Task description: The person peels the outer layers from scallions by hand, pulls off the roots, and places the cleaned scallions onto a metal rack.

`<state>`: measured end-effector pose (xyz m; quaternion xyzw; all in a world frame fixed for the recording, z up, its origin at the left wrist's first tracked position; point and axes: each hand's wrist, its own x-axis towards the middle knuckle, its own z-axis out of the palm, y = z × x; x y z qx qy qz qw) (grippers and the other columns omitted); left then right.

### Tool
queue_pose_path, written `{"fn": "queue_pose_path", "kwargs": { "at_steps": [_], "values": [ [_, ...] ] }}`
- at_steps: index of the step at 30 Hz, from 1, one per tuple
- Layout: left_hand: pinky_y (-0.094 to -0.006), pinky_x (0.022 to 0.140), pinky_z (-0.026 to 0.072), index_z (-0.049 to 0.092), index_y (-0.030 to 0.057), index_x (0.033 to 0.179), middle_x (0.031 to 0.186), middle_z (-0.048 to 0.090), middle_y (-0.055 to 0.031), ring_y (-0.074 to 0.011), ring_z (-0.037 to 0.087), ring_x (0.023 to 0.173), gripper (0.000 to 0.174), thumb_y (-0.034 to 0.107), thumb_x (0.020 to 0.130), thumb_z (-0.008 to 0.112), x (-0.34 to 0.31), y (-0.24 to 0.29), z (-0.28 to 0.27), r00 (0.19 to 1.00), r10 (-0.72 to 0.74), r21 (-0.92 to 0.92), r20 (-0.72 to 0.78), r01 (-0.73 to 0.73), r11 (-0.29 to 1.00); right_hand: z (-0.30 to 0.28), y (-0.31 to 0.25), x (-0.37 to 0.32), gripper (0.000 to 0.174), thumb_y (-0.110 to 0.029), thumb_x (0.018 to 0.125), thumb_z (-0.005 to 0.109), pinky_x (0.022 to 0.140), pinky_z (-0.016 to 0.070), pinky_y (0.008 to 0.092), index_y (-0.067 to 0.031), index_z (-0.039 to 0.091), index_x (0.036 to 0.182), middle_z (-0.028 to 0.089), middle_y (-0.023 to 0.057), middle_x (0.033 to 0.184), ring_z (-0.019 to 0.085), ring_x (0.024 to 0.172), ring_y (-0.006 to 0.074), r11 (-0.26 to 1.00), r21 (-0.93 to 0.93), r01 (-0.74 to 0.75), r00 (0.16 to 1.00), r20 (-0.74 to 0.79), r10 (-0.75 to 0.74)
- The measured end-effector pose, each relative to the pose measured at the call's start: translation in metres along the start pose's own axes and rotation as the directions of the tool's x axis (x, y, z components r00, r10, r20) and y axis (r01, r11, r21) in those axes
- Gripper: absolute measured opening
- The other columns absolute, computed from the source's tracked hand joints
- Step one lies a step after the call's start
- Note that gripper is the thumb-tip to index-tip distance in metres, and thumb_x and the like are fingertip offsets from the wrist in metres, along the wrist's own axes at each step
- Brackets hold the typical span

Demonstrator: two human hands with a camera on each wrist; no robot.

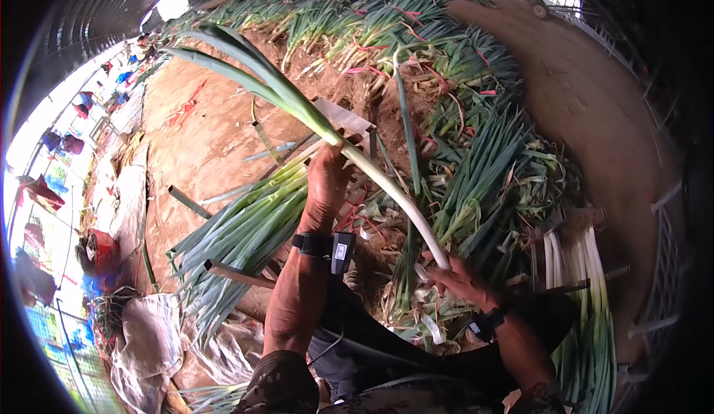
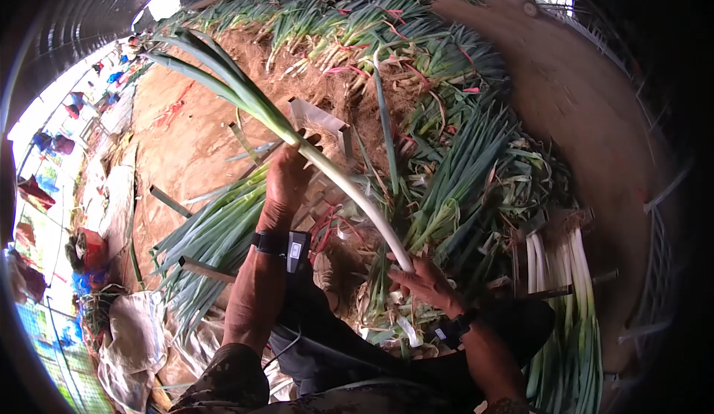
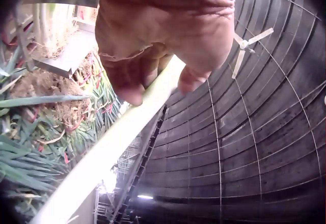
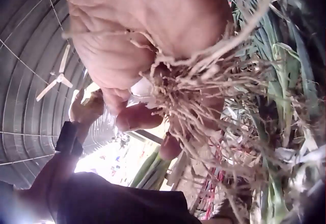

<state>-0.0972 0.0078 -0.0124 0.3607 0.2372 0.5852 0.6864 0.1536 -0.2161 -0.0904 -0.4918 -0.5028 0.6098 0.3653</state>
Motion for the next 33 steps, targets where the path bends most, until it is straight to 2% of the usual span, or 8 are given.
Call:
{"fn": "queue_pose_path", "kwargs": {
  "at_steps": [7, 11, 15, 18, 24, 26, 28, 33],
  "values": [
    [-0.0408, 0.093, 0.0480, 0.059, 0.0038, 0.124, 0.105, 0.062, -0.0040, -0.0203, 0.059, 0.100, 0.036, 0.019, 0.093, 0.067, 0.001, 0.008, -0.013, 0.970, -0.052, -0.205, 0.239, 0.102, 0.973, -0.017, -0.015, -0.019, 0.062, -0.028, 0.095, 0.069, 0.085, 0.0578, 0.0387, 0.0061, 0.044, 0.140, 0.050, 0.0000, 0.060, 0.069, 0.074, 0.0149, 0.945, 0.275, -0.179, 0.959, 0.263, 0.105],
    [-0.0305, 0.083, 0.0488, 0.062, 0.0051, 0.113, 0.100, 0.063, -0.0018, -0.0156, 0.060, 0.093, 0.023, 0.017, 0.094, 0.068, -0.008, 0.014, -0.011, 0.988, 0.040, -0.098, 0.149, -0.026, 0.995, -0.031, 0.006, -0.023, 0.065, -0.029, 0.090, 0.074, 0.085, 0.0577, 0.0394, 0.0048, 0.047, 0.139, 0.059, 0.0022, 0.071, 0.069, 0.079, 0.0163, 0.927, 0.330, -0.177, 0.970, 0.220, 0.107],
    [-0.0249, 0.067, 0.0430, 0.063, 0.0086, 0.107, 0.092, 0.062, 0.0015, -0.0104, 0.055, 0.078, 0.022, 0.024, 0.093, 0.070, -0.008, 0.050, -0.029, 0.970, 0.214, 0.248, -0.116, -0.180, 0.952, -0.037, 0.038, -0.023, 0.066, -0.027, 0.093, 0.070, 0.085, 0.0574, 0.0353, 0.0017, 0.040, 0.145, 0.066, 0.0086, 0.099, 0.070, 0.095, 0.0199, 0.997, 0.070, 0.029, 0.978, -0.209, -0.013],
    [-0.0277, 0.072, 0.0510, 0.064, 0.0069, 0.107, 0.099, 0.066, -0.0030, -0.0122, 0.062, 0.088, 0.022, 0.022, 0.093, 0.070, -0.006, 0.086, -0.067, 0.911, 0.362, 0.259, -0.200, -0.307, 0.916, -0.041, 0.041, -0.028, 0.065, -0.030, 0.095, 0.066, 0.081, 0.0583, 0.0313, 0.0001, 0.039, 0.146, 0.068, 0.0135, 0.113, 0.070, 0.097, 0.0204, 0.952, 0.277, -0.128, 0.923, -0.318, 0.217],
    [-0.0347, 0.087, 0.0588, 0.059, 0.0049, 0.105, 0.096, 0.064, -0.0066, -0.0159, 0.067, 0.093, 0.019, 0.017, 0.094, 0.068, -0.006, 0.129, -0.183, 0.751, 0.570, 0.385, -0.333, -0.443, 0.810, -0.024, 0.071, -0.006, 0.039, -0.029, 0.097, 0.064, 0.079, 0.0564, 0.0313, 0.0009, 0.062, 0.122, 0.071, 0.0109, 0.103, 0.070, 0.093, 0.0192, 0.964, 0.114, -0.240, 0.959, -0.126, 0.254],
    [-0.0345, 0.089, 0.0601, 0.058, 0.0032, 0.109, 0.098, 0.063, -0.0073, -0.0181, 0.067, 0.095, 0.021, 0.014, 0.094, 0.068, 0.004, 0.114, -0.237, 0.615, 0.752, 0.672, -0.238, -0.455, 0.585, -0.031, 0.111, 0.003, 0.028, -0.023, 0.097, 0.063, 0.081, 0.0544, 0.0304, -0.0003, 0.067, 0.113, 0.071, 0.0082, 0.103, 0.070, 0.095, 0.0185, 0.970, -0.036, -0.240, 0.966, -0.103, 0.235],
    [-0.0329, 0.091, 0.0594, 0.058, 0.0023, 0.115, 0.102, 0.063, -0.0081, -0.0192, 0.067, 0.099, 0.023, 0.012, 0.096, 0.066, 0.011, 0.112, -0.252, 0.664, 0.486, 0.204, -0.568, -0.459, 0.865, -0.026, 0.092, 0.009, 0.036, -0.025, 0.093, 0.067, 0.080, 0.0532, 0.0294, 0.0041, 0.066, 0.114, 0.071, 0.0070, 0.095, 0.067, 0.090, 0.0143, 0.967, -0.227, -0.117, 0.993, -0.010, 0.118],
    [-0.0312, 0.083, 0.0620, 0.063, 0.0010, 0.098, 0.096, 0.065, -0.0079, -0.0179, 0.067, 0.090, 0.016, 0.016, 0.096, 0.066, 0.043, 0.072, -0.326, 0.569, 0.367, 0.098, -0.735, -0.447, 0.889, -0.011, 0.075, 0.026, 0.034, -0.016, 0.094, 0.066, 0.079, 0.0563, 0.0292, 0.0079, 0.064, 0.118, 0.072, 0.0123, 0.101, 0.071, 0.088, 0.0174, 0.886, 0.081, -0.456, 0.887, -0.044, 0.460]
  ]
}}
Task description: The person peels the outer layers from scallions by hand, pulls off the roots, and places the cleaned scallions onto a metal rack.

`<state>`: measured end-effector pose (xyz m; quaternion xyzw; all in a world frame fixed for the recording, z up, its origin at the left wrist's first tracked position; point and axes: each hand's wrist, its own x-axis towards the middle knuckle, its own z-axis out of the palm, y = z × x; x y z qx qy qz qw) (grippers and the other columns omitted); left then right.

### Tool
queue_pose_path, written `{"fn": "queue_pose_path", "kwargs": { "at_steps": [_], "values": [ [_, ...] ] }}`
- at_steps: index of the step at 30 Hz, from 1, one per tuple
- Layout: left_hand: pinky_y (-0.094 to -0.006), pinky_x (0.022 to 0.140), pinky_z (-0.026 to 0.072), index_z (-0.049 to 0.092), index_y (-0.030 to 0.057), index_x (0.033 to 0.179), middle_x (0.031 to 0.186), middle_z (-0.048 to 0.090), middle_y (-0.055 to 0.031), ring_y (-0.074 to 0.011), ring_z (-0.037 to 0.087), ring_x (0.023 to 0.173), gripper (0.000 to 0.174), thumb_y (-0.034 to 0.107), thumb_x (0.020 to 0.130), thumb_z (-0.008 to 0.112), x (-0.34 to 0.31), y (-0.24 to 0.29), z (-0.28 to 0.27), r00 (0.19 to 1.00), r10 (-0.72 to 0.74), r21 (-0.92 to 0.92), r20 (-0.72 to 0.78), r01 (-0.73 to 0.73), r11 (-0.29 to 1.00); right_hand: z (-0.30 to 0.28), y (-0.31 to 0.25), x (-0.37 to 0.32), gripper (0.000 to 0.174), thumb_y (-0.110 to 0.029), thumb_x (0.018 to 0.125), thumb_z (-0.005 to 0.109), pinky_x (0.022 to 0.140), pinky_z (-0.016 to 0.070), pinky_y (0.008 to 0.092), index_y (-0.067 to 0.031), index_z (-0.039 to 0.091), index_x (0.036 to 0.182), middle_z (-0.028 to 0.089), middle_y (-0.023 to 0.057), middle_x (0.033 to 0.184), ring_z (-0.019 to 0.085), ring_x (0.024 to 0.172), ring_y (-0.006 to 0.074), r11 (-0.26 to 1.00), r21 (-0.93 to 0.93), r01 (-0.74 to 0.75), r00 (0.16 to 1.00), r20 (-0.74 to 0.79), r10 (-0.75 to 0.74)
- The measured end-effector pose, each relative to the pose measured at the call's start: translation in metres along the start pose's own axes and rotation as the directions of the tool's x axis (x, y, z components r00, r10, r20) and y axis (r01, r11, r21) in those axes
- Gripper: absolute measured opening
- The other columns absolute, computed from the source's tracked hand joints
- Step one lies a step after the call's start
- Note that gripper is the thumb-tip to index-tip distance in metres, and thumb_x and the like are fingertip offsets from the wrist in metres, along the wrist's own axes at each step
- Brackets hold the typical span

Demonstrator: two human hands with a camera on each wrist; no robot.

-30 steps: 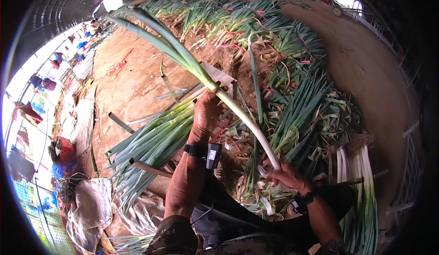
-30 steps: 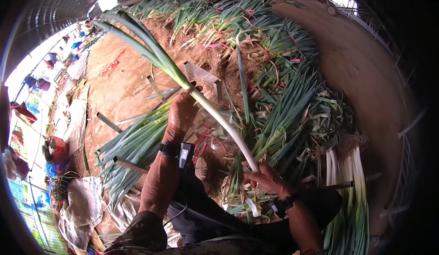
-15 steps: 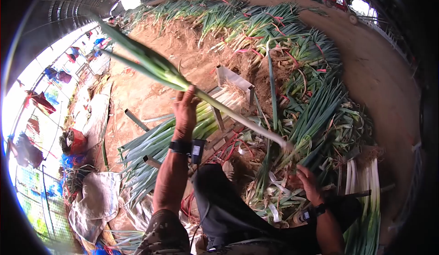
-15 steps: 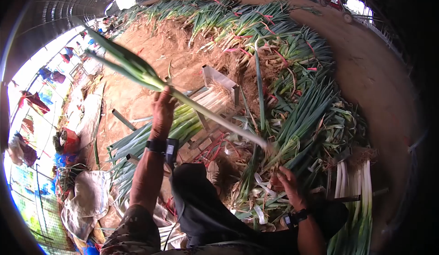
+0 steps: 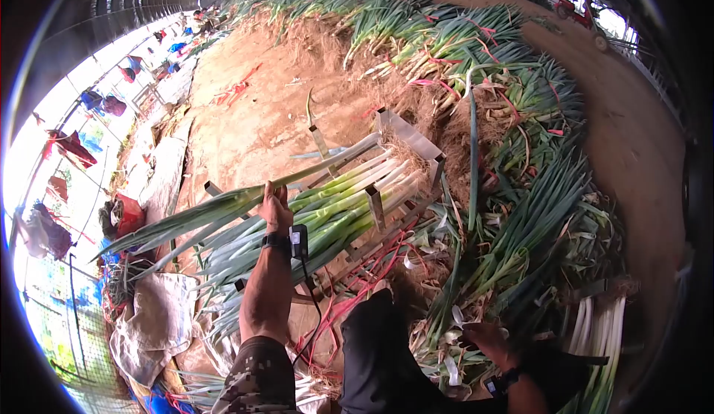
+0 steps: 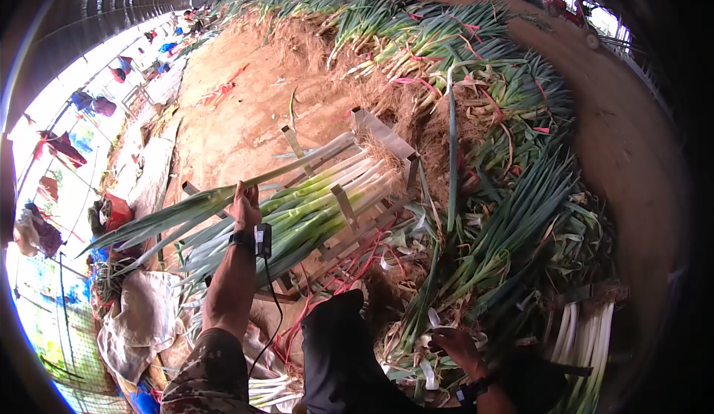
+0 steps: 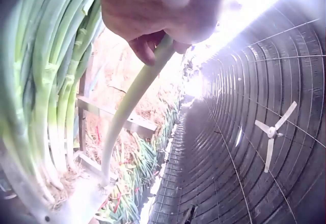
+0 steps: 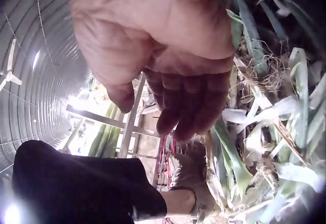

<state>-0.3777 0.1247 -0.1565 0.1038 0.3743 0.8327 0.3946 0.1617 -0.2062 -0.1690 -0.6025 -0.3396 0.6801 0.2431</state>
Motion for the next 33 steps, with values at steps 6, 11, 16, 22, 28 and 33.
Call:
{"fn": "queue_pose_path", "kwargs": {
  "at_steps": [6, 11, 16, 22, 28, 33],
  "values": [
    [-0.0289, 0.078, 0.0614, 0.064, -0.0003, 0.099, 0.089, 0.066, -0.0063, -0.0169, 0.067, 0.078, 0.019, 0.018, 0.096, 0.067, 0.027, -0.047, -0.020, 0.998, -0.062, -0.002, -0.004, 0.062, 0.998, 0.004, 0.005, 0.025, 0.034, -0.016, 0.093, 0.065, 0.077, 0.0565, 0.0278, 0.0060, 0.065, 0.119, 0.075, 0.0119, 0.094, 0.073, 0.083, 0.0169, 0.999, -0.043, -0.030, 0.999, -0.043, 0.029],
    [-0.0306, 0.084, 0.0595, 0.062, -0.0058, 0.101, 0.097, 0.065, -0.0089, -0.0169, 0.066, 0.092, 0.016, 0.009, 0.098, 0.059, 0.058, -0.095, -0.059, 0.947, 0.183, 0.493, 0.263, -0.295, 0.819, 0.010, 0.006, 0.027, 0.037, -0.017, 0.094, 0.064, 0.079, 0.0571, 0.0300, 0.0069, 0.063, 0.122, 0.074, 0.0131, 0.098, 0.072, 0.085, 0.0197, 0.990, 0.053, -0.129, 0.991, -0.033, 0.131],
    [-0.0342, 0.087, 0.0594, 0.060, -0.0099, 0.102, 0.108, 0.064, -0.0156, -0.0235, 0.067, 0.098, 0.016, 0.004, 0.097, 0.054, 0.056, -0.101, -0.060, 0.998, -0.043, 0.283, 0.039, 0.030, 0.959, 0.007, 0.004, 0.034, 0.032, -0.014, 0.096, 0.061, 0.075, 0.0582, 0.0316, 0.0064, 0.061, 0.121, 0.073, 0.0132, 0.100, 0.073, 0.087, 0.0213, 0.985, 0.060, -0.164, 0.986, -0.032, 0.167],
    [-0.0403, 0.082, 0.0623, 0.056, -0.0132, 0.109, 0.115, 0.060, -0.0287, -0.0363, 0.068, 0.098, 0.023, 0.007, 0.098, 0.053, 0.053, -0.073, -0.052, 0.931, -0.358, 0.219, -0.067, 0.364, 0.905, 0.012, 0.008, 0.047, 0.038, -0.017, 0.094, 0.065, 0.079, 0.0583, 0.0321, 0.0075, 0.060, 0.123, 0.073, 0.0142, 0.101, 0.073, 0.089, 0.0205, 0.976, 0.068, -0.206, 0.978, -0.026, 0.208],
    [-0.0367, 0.071, 0.0615, 0.058, -0.0073, 0.119, 0.106, 0.066, -0.0222, -0.0291, 0.071, 0.092, 0.033, 0.017, 0.096, 0.060, 0.053, -0.061, -0.047, 0.920, -0.388, 0.686, 0.056, 0.247, 0.685, 0.011, 0.006, 0.055, 0.040, -0.017, 0.094, 0.066, 0.079, 0.0585, 0.0321, 0.0072, 0.059, 0.125, 0.074, 0.0144, 0.101, 0.073, 0.090, 0.0207, 0.978, 0.041, -0.205, 0.979, -0.013, 0.206],
    [-0.0420, 0.093, 0.0496, 0.065, 0.0112, 0.122, 0.112, 0.069, -0.0100, -0.0248, 0.064, 0.108, 0.036, 0.019, 0.087, 0.066, 0.048, -0.065, -0.033, 0.805, 0.117, 0.812, 0.582, -0.566, -0.139, 0.007, 0.003, 0.057, 0.040, -0.017, 0.094, 0.065, 0.077, 0.0588, 0.0317, 0.0073, 0.059, 0.125, 0.074, 0.0143, 0.100, 0.073, 0.089, 0.0207, 0.974, 0.034, -0.226, 0.974, -0.026, 0.227]
  ]
}}
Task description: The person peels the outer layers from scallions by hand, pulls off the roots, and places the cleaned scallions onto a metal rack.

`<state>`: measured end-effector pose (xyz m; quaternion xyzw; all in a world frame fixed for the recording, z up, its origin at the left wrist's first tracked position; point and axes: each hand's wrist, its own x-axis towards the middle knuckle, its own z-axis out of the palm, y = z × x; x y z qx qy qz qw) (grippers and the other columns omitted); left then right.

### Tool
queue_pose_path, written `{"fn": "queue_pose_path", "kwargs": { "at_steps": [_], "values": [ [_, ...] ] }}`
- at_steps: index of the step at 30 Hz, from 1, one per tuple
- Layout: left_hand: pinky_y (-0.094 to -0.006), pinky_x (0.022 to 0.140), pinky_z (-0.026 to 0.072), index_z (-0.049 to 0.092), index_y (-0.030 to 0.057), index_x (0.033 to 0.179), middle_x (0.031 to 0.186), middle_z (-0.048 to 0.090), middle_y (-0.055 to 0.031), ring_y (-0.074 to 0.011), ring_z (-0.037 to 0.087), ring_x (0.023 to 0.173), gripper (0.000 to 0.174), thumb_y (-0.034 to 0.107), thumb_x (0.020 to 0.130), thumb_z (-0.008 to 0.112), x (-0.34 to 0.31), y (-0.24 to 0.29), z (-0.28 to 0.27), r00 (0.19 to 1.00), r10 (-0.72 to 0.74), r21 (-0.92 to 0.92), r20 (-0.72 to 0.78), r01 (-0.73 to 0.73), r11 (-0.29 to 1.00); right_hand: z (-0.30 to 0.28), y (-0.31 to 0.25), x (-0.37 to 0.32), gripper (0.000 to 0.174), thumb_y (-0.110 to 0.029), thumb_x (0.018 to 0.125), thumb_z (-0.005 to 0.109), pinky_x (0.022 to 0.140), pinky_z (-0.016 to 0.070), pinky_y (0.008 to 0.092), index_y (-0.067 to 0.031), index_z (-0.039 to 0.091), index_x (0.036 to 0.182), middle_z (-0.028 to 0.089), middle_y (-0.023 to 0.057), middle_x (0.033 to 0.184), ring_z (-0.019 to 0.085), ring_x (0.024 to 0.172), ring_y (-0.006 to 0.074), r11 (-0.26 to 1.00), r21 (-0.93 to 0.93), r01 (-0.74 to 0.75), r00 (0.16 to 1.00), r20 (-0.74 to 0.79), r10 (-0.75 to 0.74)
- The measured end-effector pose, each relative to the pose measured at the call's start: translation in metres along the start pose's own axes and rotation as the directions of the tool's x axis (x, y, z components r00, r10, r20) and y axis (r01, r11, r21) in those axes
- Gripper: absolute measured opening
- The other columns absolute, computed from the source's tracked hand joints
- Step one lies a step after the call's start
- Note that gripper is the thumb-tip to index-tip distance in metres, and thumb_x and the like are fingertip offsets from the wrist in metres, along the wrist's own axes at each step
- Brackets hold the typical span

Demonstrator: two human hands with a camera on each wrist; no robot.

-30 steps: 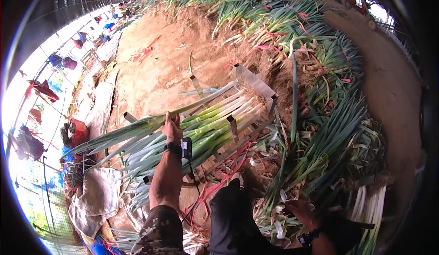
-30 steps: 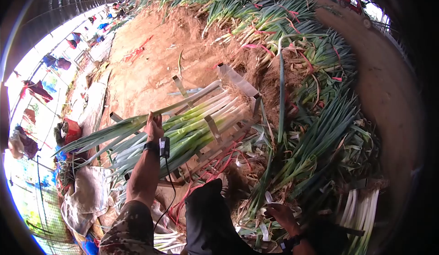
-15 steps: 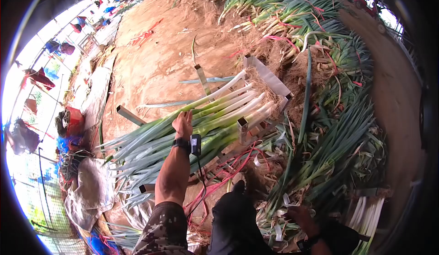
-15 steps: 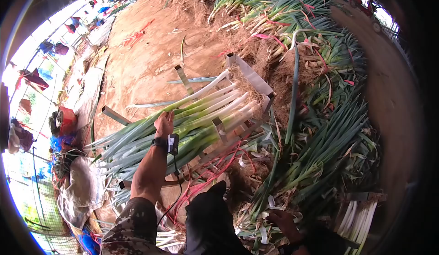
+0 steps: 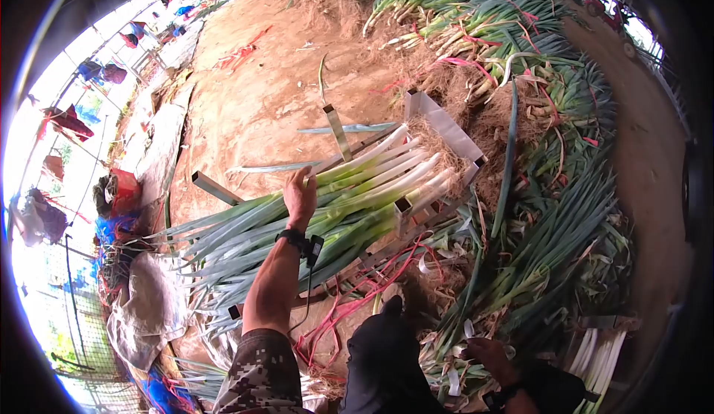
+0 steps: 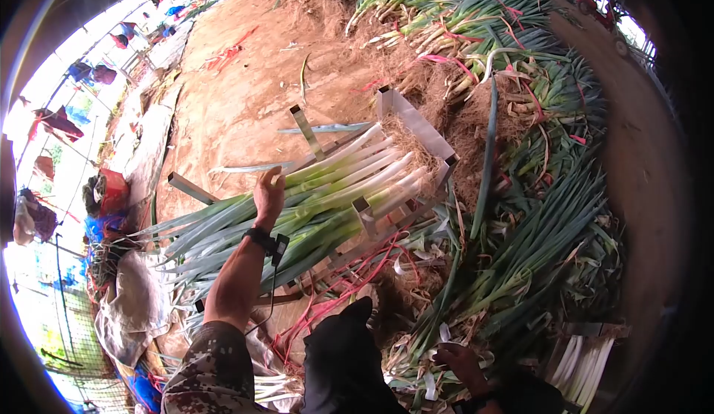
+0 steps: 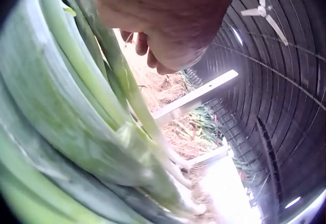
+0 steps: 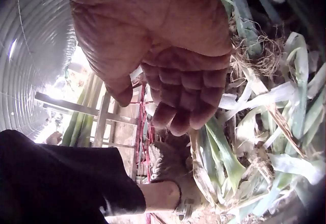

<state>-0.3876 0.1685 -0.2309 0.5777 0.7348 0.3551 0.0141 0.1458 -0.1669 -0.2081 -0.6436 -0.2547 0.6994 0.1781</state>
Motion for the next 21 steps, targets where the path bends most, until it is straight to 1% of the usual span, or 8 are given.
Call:
{"fn": "queue_pose_path", "kwargs": {
  "at_steps": [4, 5, 9, 12, 14, 15, 18, 21],
  "values": [
    [-0.0450, 0.106, 0.0342, 0.066, 0.0174, 0.123, 0.123, 0.065, -0.0094, -0.0269, 0.053, 0.123, 0.041, 0.016, 0.083, 0.061, -0.004, -0.006, 0.003, 0.979, 0.022, 0.312, 0.201, -0.085, 0.946, -0.002, 0.005, 0.001, 0.040, -0.018, 0.095, 0.065, 0.075, 0.0589, 0.0313, 0.0071, 0.059, 0.125, 0.074, 0.0138, 0.100, 0.073, 0.088, 0.0205, 0.999, 0.017, 0.029, 1.000, 0.011, -0.029],
    [-0.0455, 0.103, 0.0362, 0.067, 0.0199, 0.121, 0.117, 0.067, -0.0087, -0.0273, 0.055, 0.118, 0.041, 0.012, 0.081, 0.059, -0.002, -0.006, 0.003, 0.978, 0.025, 0.356, 0.206, -0.098, 0.929, -0.003, 0.007, 0.003, 0.039, -0.019, 0.095, 0.065, 0.075, 0.0589, 0.0313, 0.0070, 0.060, 0.124, 0.074, 0.0136, 0.099, 0.073, 0.088, 0.0205, 0.999, 0.019, 0.038, 0.999, 0.013, -0.038],
    [-0.0464, 0.098, 0.0388, 0.069, 0.0206, 0.118, 0.107, 0.068, -0.0078, -0.0285, 0.058, 0.108, 0.041, 0.011, 0.079, 0.061, 0.002, -0.004, -0.012, 0.954, 0.152, 0.149, 0.257, -0.195, 0.969, -0.005, 0.012, 0.003, 0.040, -0.021, 0.095, 0.065, 0.076, 0.0585, 0.0312, 0.0071, 0.060, 0.123, 0.074, 0.0132, 0.098, 0.073, 0.087, 0.0195, 0.997, -0.058, 0.049, 0.999, 0.013, -0.048],
    [-0.0480, 0.095, 0.0406, 0.071, 0.0199, 0.116, 0.104, 0.068, -0.0092, -0.0299, 0.060, 0.106, 0.039, 0.011, 0.078, 0.064, 0.000, 0.000, -0.026, 0.930, 0.174, -0.026, 0.324, -0.176, 0.984, -0.005, 0.018, 0.011, 0.039, -0.022, 0.095, 0.064, 0.075, 0.0585, 0.0312, 0.0070, 0.061, 0.121, 0.074, 0.0131, 0.097, 0.073, 0.086, 0.0196, 0.996, -0.074, 0.051, 0.999, 0.015, -0.050],
    [-0.0475, 0.092, 0.0441, 0.073, 0.0188, 0.113, 0.101, 0.068, -0.0106, -0.0314, 0.062, 0.103, 0.037, 0.011, 0.077, 0.066, -0.012, 0.006, -0.032, 0.894, 0.159, 0.003, 0.419, -0.176, 0.984, -0.004, 0.017, 0.013, 0.035, -0.020, 0.097, 0.060, 0.071, 0.0590, 0.0313, 0.0066, 0.061, 0.119, 0.074, 0.0136, 0.096, 0.073, 0.085, 0.0207, 0.996, -0.060, 0.060, 0.998, 0.021, -0.059],
    [-0.0472, 0.091, 0.0459, 0.074, 0.0183, 0.112, 0.099, 0.068, -0.0113, -0.0321, 0.063, 0.101, 0.036, 0.012, 0.077, 0.068, -0.015, 0.011, -0.031, 0.873, 0.154, 0.012, 0.463, -0.180, 0.984, -0.005, 0.014, 0.014, 0.037, -0.023, 0.096, 0.062, 0.073, 0.0586, 0.0313, 0.0057, 0.062, 0.120, 0.074, 0.0128, 0.096, 0.073, 0.086, 0.0196, 0.995, -0.086, 0.058, 0.998, 0.018, -0.057],
    [-0.0435, 0.089, 0.0508, 0.075, 0.0163, 0.112, 0.103, 0.070, -0.0144, -0.0332, 0.066, 0.099, 0.036, 0.012, 0.076, 0.070, -0.015, 0.011, -0.034, 0.810, 0.151, -0.114, 0.566, -0.104, 0.988, -0.003, 0.010, 0.014, 0.039, -0.028, 0.096, 0.065, 0.077, 0.0577, 0.0313, 0.0035, 0.064, 0.120, 0.075, 0.0110, 0.097, 0.072, 0.086, 0.0170, 0.992, -0.112, 0.060, 0.998, 0.012, -0.059],
    [-0.0362, 0.091, 0.0519, 0.072, 0.0077, 0.116, 0.109, 0.072, -0.0136, -0.0256, 0.068, 0.103, 0.038, 0.011, 0.079, 0.070, -0.012, 0.015, -0.041, 0.733, 0.117, -0.153, 0.669, -0.018, 0.988, -0.002, 0.008, 0.013, 0.038, -0.029, 0.097, 0.064, 0.076, 0.0573, 0.0313, 0.0032, 0.066, 0.117, 0.075, 0.0104, 0.096, 0.072, 0.086, 0.0167, 0.991, -0.096, 0.097, 0.995, 0.033, -0.094]
  ]
}}
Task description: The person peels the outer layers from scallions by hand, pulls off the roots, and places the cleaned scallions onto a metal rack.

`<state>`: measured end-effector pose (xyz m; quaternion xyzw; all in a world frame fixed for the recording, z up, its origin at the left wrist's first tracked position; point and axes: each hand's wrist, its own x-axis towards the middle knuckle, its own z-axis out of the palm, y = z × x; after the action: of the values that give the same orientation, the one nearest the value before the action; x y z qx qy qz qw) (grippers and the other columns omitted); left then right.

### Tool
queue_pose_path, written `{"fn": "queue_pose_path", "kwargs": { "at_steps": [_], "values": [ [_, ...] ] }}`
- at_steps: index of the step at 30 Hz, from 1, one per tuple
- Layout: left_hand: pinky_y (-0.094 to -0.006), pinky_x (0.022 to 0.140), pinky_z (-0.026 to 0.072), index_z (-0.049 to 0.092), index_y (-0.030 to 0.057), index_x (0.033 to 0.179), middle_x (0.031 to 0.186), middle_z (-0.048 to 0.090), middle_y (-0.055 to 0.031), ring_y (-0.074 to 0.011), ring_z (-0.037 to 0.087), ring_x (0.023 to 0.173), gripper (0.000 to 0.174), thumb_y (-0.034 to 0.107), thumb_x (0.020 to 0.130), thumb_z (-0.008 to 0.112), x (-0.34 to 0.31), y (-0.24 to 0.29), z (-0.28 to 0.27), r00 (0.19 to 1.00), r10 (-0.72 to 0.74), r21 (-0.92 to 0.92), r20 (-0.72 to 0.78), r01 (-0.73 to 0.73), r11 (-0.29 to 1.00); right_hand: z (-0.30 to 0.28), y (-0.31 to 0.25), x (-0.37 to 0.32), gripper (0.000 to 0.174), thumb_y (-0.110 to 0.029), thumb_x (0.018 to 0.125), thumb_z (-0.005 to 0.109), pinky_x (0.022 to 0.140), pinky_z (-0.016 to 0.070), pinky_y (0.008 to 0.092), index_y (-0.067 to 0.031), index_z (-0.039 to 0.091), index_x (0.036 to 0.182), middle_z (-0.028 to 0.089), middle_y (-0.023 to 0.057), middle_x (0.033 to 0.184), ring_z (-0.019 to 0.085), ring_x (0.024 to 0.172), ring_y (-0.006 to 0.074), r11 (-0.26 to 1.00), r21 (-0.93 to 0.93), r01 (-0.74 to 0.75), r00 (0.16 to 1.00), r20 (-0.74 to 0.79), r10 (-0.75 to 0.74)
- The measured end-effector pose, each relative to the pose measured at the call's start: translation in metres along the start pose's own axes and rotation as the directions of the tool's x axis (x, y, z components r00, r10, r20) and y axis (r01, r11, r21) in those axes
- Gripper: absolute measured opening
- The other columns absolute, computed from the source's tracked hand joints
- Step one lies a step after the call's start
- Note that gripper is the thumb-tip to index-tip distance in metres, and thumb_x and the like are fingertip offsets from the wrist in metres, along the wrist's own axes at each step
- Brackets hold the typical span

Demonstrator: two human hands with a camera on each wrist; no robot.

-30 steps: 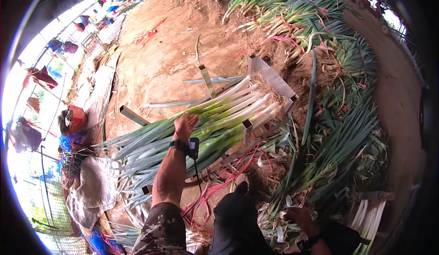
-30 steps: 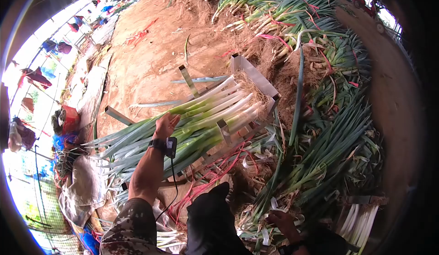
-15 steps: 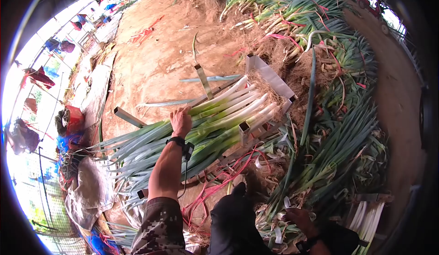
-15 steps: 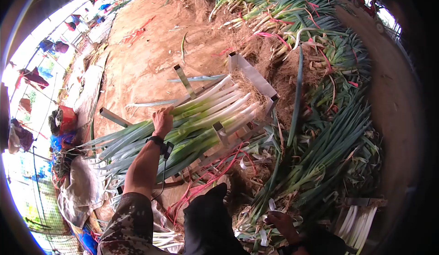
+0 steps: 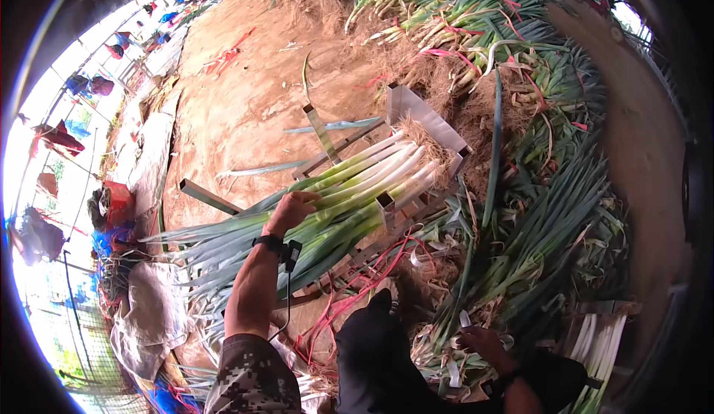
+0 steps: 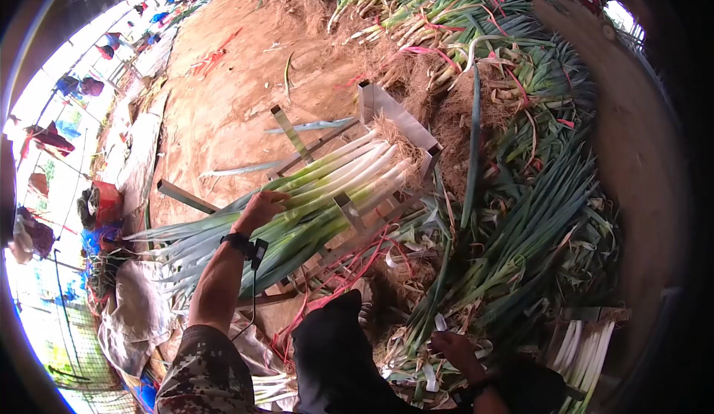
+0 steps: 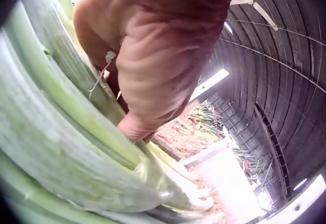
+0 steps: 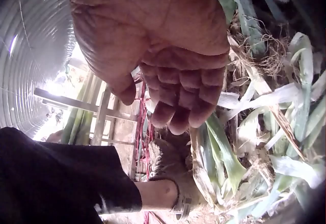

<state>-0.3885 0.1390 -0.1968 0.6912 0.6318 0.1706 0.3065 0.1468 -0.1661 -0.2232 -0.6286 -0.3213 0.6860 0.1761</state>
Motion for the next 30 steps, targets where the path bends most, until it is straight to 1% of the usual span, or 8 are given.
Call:
{"fn": "queue_pose_path", "kwargs": {
  "at_steps": [4, 8, 15, 17, 19, 23, 26, 30],
  "values": [
    [-0.0344, 0.092, 0.0515, 0.071, 0.0058, 0.119, 0.112, 0.072, -0.0132, -0.0220, 0.068, 0.104, 0.039, 0.011, 0.080, 0.068, -0.012, -0.002, 0.008, 0.998, 0.008, -0.141, 0.059, 0.001, 0.990, -0.001, 0.001, -0.003, 0.038, -0.031, 0.097, 0.064, 0.074, 0.0565, 0.0310, 0.0023, 0.067, 0.114, 0.074, 0.0087, 0.094, 0.072, 0.083, 0.0159, 1.000, -0.009, 0.009, 1.000, -0.014, -0.009],
    [-0.0367, 0.096, 0.0503, 0.073, 0.0095, 0.114, 0.116, 0.070, -0.0155, -0.0267, 0.066, 0.108, 0.035, 0.014, 0.081, 0.065, -0.006, -0.001, 0.017, 0.992, -0.129, 0.082, 0.011, 0.128, 0.988, 0.000, 0.011, 0.008, 0.036, -0.027, 0.098, 0.063, 0.074, 0.0571, 0.0298, 0.0037, 0.065, 0.117, 0.074, 0.0101, 0.095, 0.072, 0.083, 0.0165, 0.990, -0.128, 0.055, 0.998, 0.009, -0.055],
    [-0.0432, 0.105, 0.0427, 0.067, 0.0128, 0.121, 0.129, 0.062, -0.0145, -0.0340, 0.055, 0.122, 0.039, 0.016, 0.083, 0.070, 0.009, -0.058, 0.027, 0.974, 0.221, 0.277, -0.056, -0.197, 0.940, 0.006, 0.001, -0.006, 0.047, -0.043, 0.096, 0.064, 0.074, 0.0543, 0.0303, -0.0023, 0.067, 0.118, 0.073, 0.0072, 0.095, 0.069, 0.083, 0.0127, 0.869, -0.469, 0.159, 0.986, 0.029, -0.165],
    [-0.0401, 0.104, 0.0436, 0.065, 0.0074, 0.123, 0.128, 0.062, -0.0167, -0.0304, 0.056, 0.123, 0.039, 0.017, 0.086, 0.070, 0.007, -0.022, 0.020, 0.972, 0.041, 0.122, -0.233, -0.013, 0.992, 0.012, -0.006, -0.021, 0.047, -0.043, 0.094, 0.065, 0.085, 0.0514, 0.0368, -0.0042, 0.066, 0.121, 0.070, 0.0148, 0.105, 0.067, 0.098, 0.0238, 0.878, -0.409, 0.247, 0.968, 0.061, -0.244],
    [-0.0375, 0.095, 0.0499, 0.067, 0.0038, 0.119, 0.114, 0.071, -0.0156, -0.0289, 0.066, 0.107, 0.029, 0.016, 0.093, 0.064, 0.023, 0.002, 0.013, 0.900, 0.194, 0.083, -0.390, -0.175, 0.981, 0.011, -0.016, -0.034, 0.043, -0.041, 0.096, 0.059, 0.087, 0.0509, 0.0376, -0.0086, 0.065, 0.123, 0.069, 0.0142, 0.107, 0.067, 0.099, 0.0270, 0.727, -0.637, 0.257, 0.966, 0.137, -0.221],
    [-0.0331, 0.080, 0.0523, 0.067, 0.0007, 0.118, 0.094, 0.071, -0.0124, -0.0186, 0.067, 0.088, 0.028, 0.018, 0.100, 0.055, 0.017, 0.144, -0.006, 0.799, 0.257, -0.196, -0.544, -0.418, 0.887, -0.001, -0.041, -0.071, 0.054, -0.050, 0.092, 0.060, 0.088, 0.0512, 0.0433, -0.0075, 0.063, 0.126, 0.069, 0.0189, 0.109, 0.067, 0.102, 0.0336, 0.772, -0.570, 0.283, 0.955, 0.096, -0.280],
    [-0.0310, 0.077, 0.0516, 0.067, -0.0020, 0.115, 0.091, 0.070, -0.0087, -0.0147, 0.065, 0.085, 0.028, 0.017, 0.100, 0.054, -0.018, 0.269, 0.008, 0.849, 0.324, -0.433, -0.416, -0.499, 0.751, -0.031, -0.062, -0.099, 0.042, -0.033, 0.097, 0.063, 0.076, 0.0569, 0.0310, -0.0037, 0.062, 0.127, 0.073, 0.0120, 0.099, 0.071, 0.086, 0.0166, 0.769, -0.325, 0.551, 0.782, -0.119, -0.611],
    [-0.0309, 0.077, 0.0511, 0.063, -0.0021, 0.123, 0.096, 0.071, -0.0090, -0.0163, 0.066, 0.085, 0.031, 0.016, 0.099, 0.056, -0.013, 0.348, 0.090, 0.756, 0.655, -0.800, -0.003, -0.395, 0.452, -0.084, -0.112, -0.148, 0.033, -0.020, 0.101, 0.059, 0.073, 0.0571, 0.0257, 0.0022, 0.061, 0.125, 0.072, 0.0106, 0.094, 0.069, 0.084, 0.0132, 0.778, 0.024, 0.628, 0.749, -0.287, -0.596]
  ]
}}
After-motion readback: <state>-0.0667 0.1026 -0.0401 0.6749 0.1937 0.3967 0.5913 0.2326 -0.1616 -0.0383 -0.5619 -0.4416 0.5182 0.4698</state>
